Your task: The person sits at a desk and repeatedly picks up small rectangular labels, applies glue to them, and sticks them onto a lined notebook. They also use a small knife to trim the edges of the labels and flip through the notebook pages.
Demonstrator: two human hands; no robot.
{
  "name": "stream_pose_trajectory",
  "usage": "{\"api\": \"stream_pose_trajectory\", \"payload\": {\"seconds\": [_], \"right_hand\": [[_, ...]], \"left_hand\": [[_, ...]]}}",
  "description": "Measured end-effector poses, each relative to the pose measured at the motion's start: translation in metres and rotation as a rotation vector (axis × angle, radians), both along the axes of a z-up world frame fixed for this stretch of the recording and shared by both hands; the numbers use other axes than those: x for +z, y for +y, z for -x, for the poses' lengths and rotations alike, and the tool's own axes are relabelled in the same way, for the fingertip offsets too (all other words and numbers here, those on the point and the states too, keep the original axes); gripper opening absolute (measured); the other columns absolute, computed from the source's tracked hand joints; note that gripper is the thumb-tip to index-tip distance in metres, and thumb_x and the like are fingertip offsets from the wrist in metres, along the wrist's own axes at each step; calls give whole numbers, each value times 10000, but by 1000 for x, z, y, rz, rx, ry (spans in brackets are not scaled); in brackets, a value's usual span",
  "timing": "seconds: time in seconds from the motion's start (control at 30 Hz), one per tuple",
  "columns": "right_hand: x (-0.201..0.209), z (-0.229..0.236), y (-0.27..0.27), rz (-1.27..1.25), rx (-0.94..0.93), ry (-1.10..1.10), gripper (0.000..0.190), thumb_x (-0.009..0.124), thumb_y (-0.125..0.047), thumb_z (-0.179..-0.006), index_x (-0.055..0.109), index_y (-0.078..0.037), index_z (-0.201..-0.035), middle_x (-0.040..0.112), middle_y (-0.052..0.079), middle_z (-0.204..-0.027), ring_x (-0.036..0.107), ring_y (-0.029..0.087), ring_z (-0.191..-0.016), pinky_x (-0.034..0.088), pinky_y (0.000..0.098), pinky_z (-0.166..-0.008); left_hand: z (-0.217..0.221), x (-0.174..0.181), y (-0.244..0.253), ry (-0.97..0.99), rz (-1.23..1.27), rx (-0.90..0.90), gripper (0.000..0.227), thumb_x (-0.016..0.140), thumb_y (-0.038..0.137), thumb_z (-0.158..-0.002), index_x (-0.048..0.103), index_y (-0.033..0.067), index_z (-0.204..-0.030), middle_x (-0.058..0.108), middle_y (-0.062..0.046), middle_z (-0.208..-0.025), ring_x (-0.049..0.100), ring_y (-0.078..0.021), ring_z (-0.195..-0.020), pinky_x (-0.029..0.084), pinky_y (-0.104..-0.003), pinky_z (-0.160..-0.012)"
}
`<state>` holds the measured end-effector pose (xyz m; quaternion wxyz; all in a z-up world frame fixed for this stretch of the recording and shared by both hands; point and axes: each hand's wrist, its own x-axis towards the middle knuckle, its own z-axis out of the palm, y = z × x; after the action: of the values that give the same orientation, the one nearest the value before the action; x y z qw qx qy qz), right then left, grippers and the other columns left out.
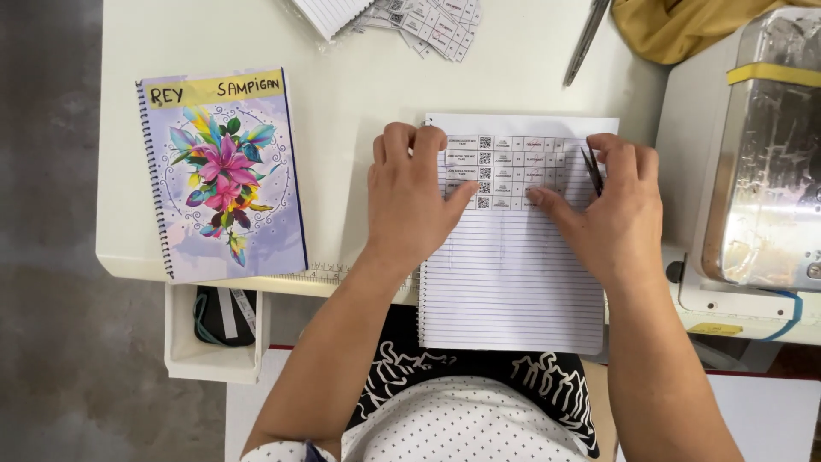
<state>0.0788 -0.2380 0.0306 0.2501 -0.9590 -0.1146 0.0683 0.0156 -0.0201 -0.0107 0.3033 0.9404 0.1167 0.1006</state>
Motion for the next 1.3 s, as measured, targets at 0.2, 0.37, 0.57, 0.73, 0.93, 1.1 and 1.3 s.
{"api": "stream_pose_trajectory", "payload": {"seconds": [0.2,0.37,0.57,0.73,0.93,1.1,1.3], "right_hand": [[3,2,-18,-111,-75,61,599,839,-187,-856,554,-58,-1367,514,116,-1224,537,214,-965,501,331,-728],[2,5,-12,-89,-50,-9,595,787,-324,-908,539,-19,-1356,508,143,-1234,529,227,-868,483,379,-706],[-2,4,-18,-40,13,-33,575,789,-289,-931,555,3,-1367,562,150,-1196,544,289,-894,475,460,-798],[-9,21,-33,-95,77,-133,248,660,-77,-1013,668,-11,-1252,627,110,-1083,532,200,-673,483,381,-745],[-22,25,-44,-42,167,-185,153,567,-72,-1084,706,-9,-1084,672,114,-1079,635,288,-1044,520,432,-865],[-26,33,-61,69,17,-61,467,551,-252,-1147,412,-37,-757,478,71,-691,449,267,-623,349,421,-607],[-29,41,-67,-179,-47,-126,483,646,-223,-1100,421,-60,-704,410,19,-621,339,137,-582,266,333,-525]], "left_hand": [[13,0,18,60,156,17,469,847,271,-811,538,116,-1128,463,-101,-1151,529,-302,-1055,516,-424,-843],[12,0,18,63,158,44,460,744,402,-877,501,111,-1137,562,-74,-1072,608,-282,-914,503,-443,-757],[7,-4,22,163,148,45,506,791,371,-853,475,124,-1161,652,-45,-1008,659,-267,-833,518,-441,-682],[10,4,27,137,261,50,284,641,226,-902,481,141,-1120,693,1,-910,671,-221,-796,517,-421,-711],[-1,5,30,96,170,90,617,796,473,-836,451,140,-1223,625,-55,-1008,660,-290,-868,512,-473,-740],[-64,-9,70,-246,-187,-45,270,720,212,-930,594,143,-1158,543,-101,-1070,596,-359,-923,530,-511,-683],[-129,-19,87,-173,-280,-259,184,663,121,-962,694,130,-1143,544,-53,-1117,544,-268,-974,547,-442,-543]]}}
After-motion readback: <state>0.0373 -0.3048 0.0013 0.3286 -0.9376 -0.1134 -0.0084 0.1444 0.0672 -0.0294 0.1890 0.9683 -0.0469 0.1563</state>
